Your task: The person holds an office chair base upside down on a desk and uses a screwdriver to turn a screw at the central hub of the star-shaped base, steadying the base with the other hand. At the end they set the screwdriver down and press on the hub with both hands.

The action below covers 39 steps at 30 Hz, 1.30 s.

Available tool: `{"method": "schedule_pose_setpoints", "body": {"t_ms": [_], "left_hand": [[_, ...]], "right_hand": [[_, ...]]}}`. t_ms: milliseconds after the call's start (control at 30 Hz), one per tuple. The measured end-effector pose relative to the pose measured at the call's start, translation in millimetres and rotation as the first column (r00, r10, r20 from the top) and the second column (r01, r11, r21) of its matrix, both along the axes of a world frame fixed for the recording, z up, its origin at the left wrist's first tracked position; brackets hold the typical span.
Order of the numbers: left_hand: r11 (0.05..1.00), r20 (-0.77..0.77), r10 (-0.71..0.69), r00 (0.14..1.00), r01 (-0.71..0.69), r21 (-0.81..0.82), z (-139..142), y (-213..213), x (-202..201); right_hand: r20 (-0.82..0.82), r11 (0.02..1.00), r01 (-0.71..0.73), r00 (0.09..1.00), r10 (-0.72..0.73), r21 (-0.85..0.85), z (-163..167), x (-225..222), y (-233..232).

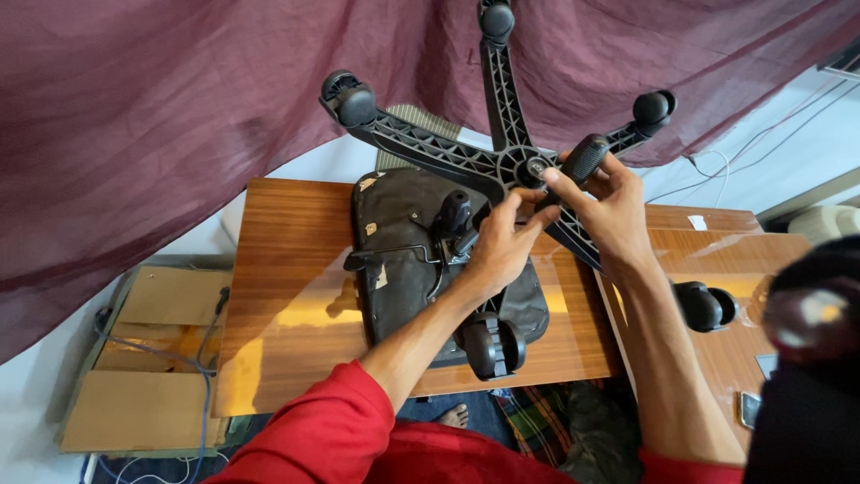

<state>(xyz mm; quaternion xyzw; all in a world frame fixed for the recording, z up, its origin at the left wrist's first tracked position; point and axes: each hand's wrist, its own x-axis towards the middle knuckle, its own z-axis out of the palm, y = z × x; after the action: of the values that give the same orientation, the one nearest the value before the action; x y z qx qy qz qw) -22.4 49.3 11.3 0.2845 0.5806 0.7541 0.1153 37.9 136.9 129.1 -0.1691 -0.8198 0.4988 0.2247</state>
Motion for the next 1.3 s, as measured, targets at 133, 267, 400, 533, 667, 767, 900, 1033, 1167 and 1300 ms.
{"method": "schedule_pose_setpoints", "body": {"t_ms": [133,267,400,533,667,767,900,1033,1167,1300], "left_hand": [[0.996,0.053,-0.060,0.997,0.057,0.063,1,-3,0],[0.999,0.023,-0.018,1.000,0.017,0.052,3,-2,1],[0.999,-0.047,0.032,0.998,-0.032,0.010,6,-3,2],[0.993,0.099,-0.103,0.990,0.097,0.063,10,-9,4],[0.995,0.116,-0.093,0.989,0.087,0.056,10,-7,5],[0.993,-0.001,-0.007,1.000,0.007,0.116,6,-5,6],[0.998,-0.047,0.005,0.999,-0.002,0.063,3,-3,6],[0.995,0.098,-0.066,0.993,0.057,0.087,7,-7,8],[0.993,0.169,-0.106,0.980,0.097,0.060,10,-9,9],[0.997,-0.044,0.014,0.999,-0.010,0.082,8,-4,7]], "right_hand": [[-0.123,0.925,-0.183,0.981,0.150,-0.333,3,7,3],[-0.121,0.969,-0.129,0.987,0.105,-0.212,-5,8,7],[-0.123,0.998,-0.047,0.992,0.043,-0.029,-11,3,6],[-0.089,0.955,-0.119,0.991,0.098,-0.270,-3,8,6],[-0.114,0.950,-0.167,0.983,0.141,-0.265,0,10,4],[-0.073,0.989,-0.067,0.996,0.058,-0.132,-4,7,3],[-0.043,0.996,-0.029,0.999,0.026,-0.085,-4,7,3],[-0.109,0.916,-0.153,0.987,0.120,-0.372,5,12,4],[-0.087,0.980,-0.090,0.993,0.075,-0.179,3,11,-1],[0.024,0.999,0.051,0.998,-0.051,-0.018,0,8,-2]]}}
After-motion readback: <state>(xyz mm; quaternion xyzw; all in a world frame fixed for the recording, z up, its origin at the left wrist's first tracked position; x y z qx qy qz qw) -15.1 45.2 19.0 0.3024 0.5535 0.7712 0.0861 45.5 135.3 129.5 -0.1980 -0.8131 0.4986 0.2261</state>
